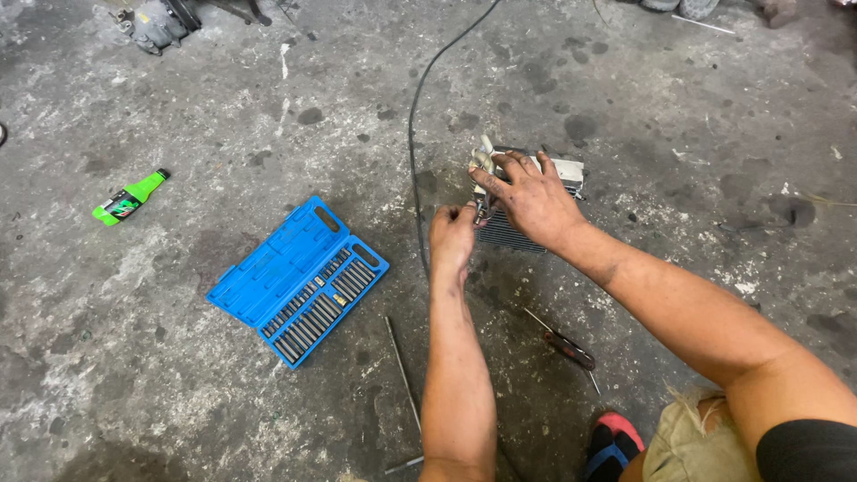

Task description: The person uses a screwdriver to remove a bolt from a radiator, then detaches a metal bracket and a hose. They manipulate the hose and bracket, and another person briefly assists by handing over a small part.

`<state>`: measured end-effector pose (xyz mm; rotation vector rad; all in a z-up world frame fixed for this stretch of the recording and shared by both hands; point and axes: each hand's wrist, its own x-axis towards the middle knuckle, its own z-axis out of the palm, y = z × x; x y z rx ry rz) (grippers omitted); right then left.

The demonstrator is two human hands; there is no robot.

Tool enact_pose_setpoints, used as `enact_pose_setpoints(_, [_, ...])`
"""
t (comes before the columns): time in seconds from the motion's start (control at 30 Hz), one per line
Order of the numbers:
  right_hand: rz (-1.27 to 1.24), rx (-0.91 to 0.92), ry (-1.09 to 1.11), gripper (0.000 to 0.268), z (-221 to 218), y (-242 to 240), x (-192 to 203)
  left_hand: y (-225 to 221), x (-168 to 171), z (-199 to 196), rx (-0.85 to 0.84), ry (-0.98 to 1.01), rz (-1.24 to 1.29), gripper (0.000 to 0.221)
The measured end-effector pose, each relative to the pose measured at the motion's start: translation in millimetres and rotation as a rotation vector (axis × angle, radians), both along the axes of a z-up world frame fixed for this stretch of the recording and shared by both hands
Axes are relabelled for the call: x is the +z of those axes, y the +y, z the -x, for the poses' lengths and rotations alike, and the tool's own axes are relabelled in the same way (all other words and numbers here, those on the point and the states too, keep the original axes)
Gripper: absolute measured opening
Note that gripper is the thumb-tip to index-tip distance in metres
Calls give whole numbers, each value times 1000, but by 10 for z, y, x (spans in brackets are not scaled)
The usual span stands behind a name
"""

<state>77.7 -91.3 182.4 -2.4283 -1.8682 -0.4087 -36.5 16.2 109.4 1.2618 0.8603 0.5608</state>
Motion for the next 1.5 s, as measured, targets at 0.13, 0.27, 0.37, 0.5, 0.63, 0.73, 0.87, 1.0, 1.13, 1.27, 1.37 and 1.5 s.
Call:
enact_pose_setpoints(0.13, [-5, 2, -3, 67, 12, -10, 7, 30, -64, -5, -48, -59, -31, 28])
enact_pose_setpoints(0.27, [-23, 9, -9, 68, 7, -21, 6, 57, -195, -53, -49, -162, 21, 24])
enact_pose_setpoints(0.37, [-30, 16, -17, 71, 4, -27, -11, 100, -298, -71, -60, -183, 44, 24])
enact_pose_setpoints(0.5, [-27, 11, -23, 74, 5, -9, -17, 128, -416, -110, -43, -194, 18, 21])
enact_pose_setpoints(0.63, [-48, 14, -44, 73, 2, -4, -16, 172, -515, -146, -66, -247, 89, 22])
enact_pose_setpoints(0.73, [-31, 7, -37, 72, 1, 11, -15, 197, -553, -150, -79, -294, 150, 20])
enact_pose_setpoints(0.87, [-15, -2, -11, 71, -10, 4, -9, 187, -506, -121, -73, -302, 185, 21])
enact_pose_setpoints(1.0, [11, -19, -16, 72, 4, 15, 1, 145, -379, -55, -73, -124, 82, 22])
enact_pose_setpoints(1.13, [22, -24, -12, 71, 3, 14, 4, 130, -280, -31, -64, -207, 123, 23])
enact_pose_setpoints(1.27, [24, -3, -27, 69, -20, 6, -17, 162, -286, -10, -129, -162, 87, 25])
enact_pose_setpoints(1.37, [24, -4, -29, 69, -37, -8, -51, 269, -410, 108, -233, -166, 114, 23])
enact_pose_setpoints(1.5, [-29, -2, -62, 71, -95, 36, -48, 503, -819, 284, -374, -81, 203, 21])
